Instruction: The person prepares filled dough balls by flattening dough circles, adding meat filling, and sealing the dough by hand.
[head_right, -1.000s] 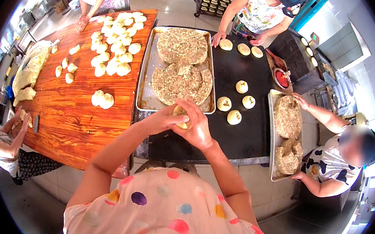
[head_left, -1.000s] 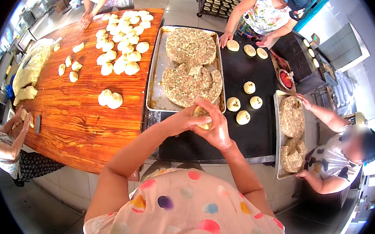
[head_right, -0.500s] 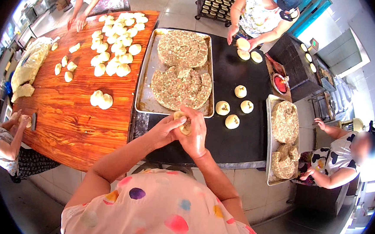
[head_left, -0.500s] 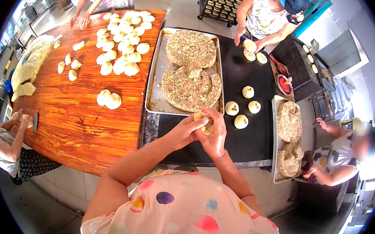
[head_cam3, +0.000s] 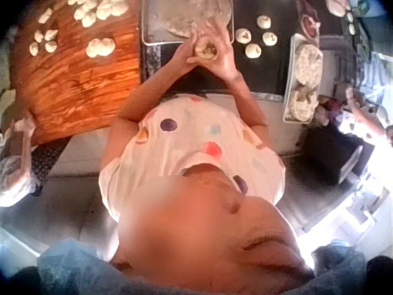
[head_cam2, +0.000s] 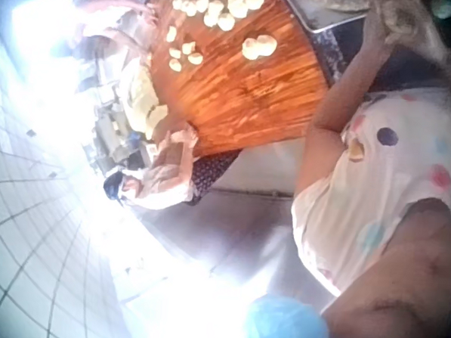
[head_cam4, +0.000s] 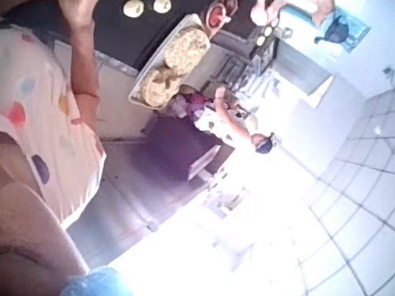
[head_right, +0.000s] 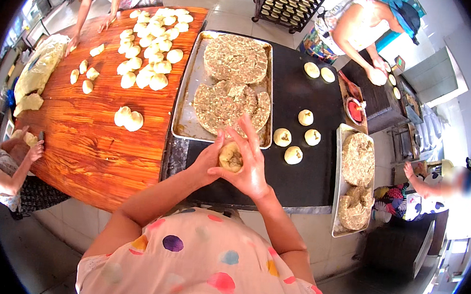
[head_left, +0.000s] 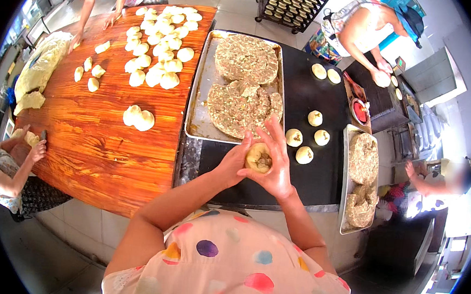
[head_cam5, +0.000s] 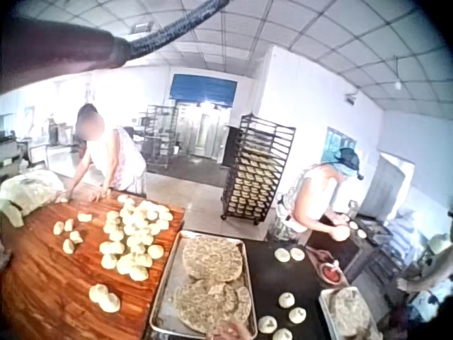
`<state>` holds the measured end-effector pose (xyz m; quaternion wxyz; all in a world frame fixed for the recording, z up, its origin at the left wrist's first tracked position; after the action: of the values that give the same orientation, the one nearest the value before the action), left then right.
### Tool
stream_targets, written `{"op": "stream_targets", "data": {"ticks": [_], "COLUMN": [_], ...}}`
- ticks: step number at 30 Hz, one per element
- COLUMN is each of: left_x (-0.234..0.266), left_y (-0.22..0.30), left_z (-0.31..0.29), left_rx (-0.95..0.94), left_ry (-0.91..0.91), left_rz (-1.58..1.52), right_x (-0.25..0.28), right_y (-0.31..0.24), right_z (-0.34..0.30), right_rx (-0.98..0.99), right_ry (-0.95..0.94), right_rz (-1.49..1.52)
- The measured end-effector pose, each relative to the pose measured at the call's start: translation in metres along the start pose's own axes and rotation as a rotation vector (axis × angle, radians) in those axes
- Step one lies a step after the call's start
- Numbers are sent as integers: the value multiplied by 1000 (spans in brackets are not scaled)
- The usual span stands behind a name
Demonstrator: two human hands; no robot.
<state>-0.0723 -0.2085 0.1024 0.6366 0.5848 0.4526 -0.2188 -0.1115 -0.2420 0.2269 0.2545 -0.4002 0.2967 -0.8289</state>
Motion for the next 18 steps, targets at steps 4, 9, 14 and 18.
{"op": "stream_targets", "data": {"ticks": [4,9,14,18], "left_x": [-1,3,6,5], "left_y": [5,4,5,-6], "left_z": [0,-15,-13,-14], "left_rx": [60,161,260,356], "left_ry": [-51,-104,-119,-245], "left_rz": [-173,-60,107,224], "right_x": [-5,-15,-16,-15], "right_y": [15,20,22,25], "right_z": [-5,-5,-2,-15], "right_rx": [66,-25,-61,-11], "right_ry": [-41,-32,-322,-249], "right_rz": [109,-35,41,32]}}
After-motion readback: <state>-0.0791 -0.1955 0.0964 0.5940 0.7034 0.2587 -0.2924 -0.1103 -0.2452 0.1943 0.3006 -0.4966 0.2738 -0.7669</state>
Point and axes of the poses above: each hand's wrist, its own z-axis towards the middle knuckle, its own x-axis out of the back of the hand, y = z × x, the point moved 9 cm from there along z, towards the middle knuckle, and after that the axes turned 6 degrees about -y, right-handed, at the moved point
